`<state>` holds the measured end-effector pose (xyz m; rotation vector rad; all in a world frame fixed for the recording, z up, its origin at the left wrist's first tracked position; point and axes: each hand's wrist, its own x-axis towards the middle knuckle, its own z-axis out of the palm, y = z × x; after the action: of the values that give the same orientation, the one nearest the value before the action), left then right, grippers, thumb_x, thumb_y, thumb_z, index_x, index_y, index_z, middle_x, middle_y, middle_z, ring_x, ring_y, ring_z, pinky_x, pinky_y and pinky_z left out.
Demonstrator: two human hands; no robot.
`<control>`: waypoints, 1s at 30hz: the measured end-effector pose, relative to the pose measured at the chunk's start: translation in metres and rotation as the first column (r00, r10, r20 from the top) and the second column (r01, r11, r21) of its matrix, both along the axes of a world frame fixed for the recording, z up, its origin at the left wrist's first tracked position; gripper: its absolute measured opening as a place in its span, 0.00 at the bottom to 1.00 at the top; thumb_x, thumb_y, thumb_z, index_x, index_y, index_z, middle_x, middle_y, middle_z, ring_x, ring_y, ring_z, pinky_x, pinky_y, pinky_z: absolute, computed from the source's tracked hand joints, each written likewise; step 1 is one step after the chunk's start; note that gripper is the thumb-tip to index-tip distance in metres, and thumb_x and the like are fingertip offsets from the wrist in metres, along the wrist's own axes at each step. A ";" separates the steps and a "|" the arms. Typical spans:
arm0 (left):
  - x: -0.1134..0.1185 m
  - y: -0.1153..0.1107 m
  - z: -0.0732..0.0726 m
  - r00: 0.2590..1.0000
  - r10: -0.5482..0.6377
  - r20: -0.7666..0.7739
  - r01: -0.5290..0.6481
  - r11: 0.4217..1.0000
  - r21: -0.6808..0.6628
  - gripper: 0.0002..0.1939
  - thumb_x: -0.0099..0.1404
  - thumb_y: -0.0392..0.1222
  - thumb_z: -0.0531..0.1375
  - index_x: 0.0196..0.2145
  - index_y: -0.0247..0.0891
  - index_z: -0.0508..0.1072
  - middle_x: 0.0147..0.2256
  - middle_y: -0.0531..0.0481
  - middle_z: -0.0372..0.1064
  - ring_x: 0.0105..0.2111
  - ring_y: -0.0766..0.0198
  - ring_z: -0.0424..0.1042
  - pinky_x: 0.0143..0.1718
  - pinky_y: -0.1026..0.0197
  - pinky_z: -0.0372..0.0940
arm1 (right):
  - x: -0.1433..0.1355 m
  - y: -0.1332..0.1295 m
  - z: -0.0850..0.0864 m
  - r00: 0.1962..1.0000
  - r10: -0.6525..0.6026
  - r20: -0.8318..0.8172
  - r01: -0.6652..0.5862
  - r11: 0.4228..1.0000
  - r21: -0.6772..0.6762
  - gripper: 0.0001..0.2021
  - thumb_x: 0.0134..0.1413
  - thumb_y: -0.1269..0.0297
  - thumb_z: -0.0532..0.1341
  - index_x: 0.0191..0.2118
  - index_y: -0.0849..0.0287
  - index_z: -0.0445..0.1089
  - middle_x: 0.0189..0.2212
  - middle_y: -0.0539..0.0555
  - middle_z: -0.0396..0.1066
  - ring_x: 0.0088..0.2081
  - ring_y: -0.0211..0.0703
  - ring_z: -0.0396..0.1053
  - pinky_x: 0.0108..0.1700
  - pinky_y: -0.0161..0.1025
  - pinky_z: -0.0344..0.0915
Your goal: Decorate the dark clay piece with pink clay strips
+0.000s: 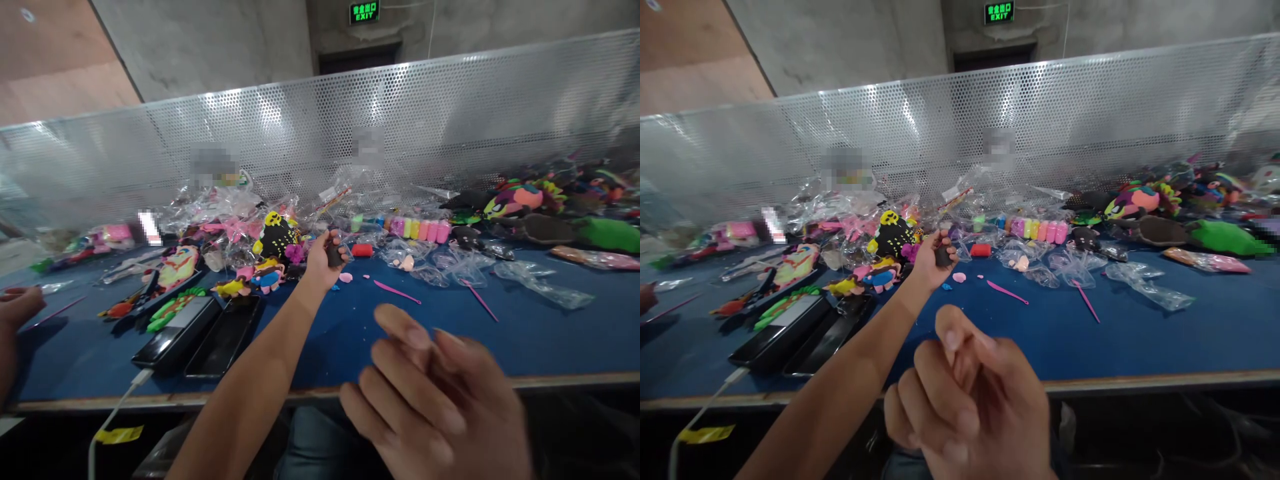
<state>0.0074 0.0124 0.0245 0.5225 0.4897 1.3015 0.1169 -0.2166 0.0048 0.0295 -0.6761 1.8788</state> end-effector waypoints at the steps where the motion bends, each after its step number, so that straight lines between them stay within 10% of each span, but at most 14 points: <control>1: 0.000 0.000 0.000 1.000 -0.002 0.001 0.002 1.000 0.004 0.10 0.69 0.39 0.50 0.31 0.37 0.67 0.19 0.57 0.60 0.15 0.72 0.62 0.16 0.69 0.56 | -0.005 0.010 0.015 0.995 0.046 -0.083 -0.050 0.998 -0.042 0.09 0.62 0.57 0.55 0.35 0.55 0.66 0.15 0.41 0.55 0.16 0.30 0.51 0.29 0.34 0.59; 5: -0.001 -0.001 0.001 1.000 0.004 -0.008 -0.004 1.000 0.001 0.09 0.69 0.39 0.51 0.31 0.37 0.67 0.19 0.58 0.60 0.15 0.72 0.61 0.16 0.69 0.56 | -0.022 0.027 0.039 0.951 0.149 -0.269 -0.182 0.978 -0.100 0.08 0.57 0.61 0.55 0.29 0.57 0.62 0.12 0.38 0.46 0.14 0.29 0.39 0.26 0.32 0.49; 30: 0.000 0.001 -0.001 0.999 0.022 -0.027 -0.022 1.000 0.010 0.06 0.66 0.40 0.54 0.31 0.37 0.68 0.20 0.57 0.59 0.16 0.72 0.60 0.17 0.69 0.57 | -0.033 0.028 0.020 0.990 0.105 -0.097 -0.100 0.993 0.054 0.08 0.53 0.61 0.65 0.27 0.56 0.67 0.07 0.36 0.42 0.12 0.30 0.38 0.24 0.33 0.49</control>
<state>0.0076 0.0136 0.0237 0.5450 0.5133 1.3201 0.0840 -0.1883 0.0244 0.1915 -0.6623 1.9455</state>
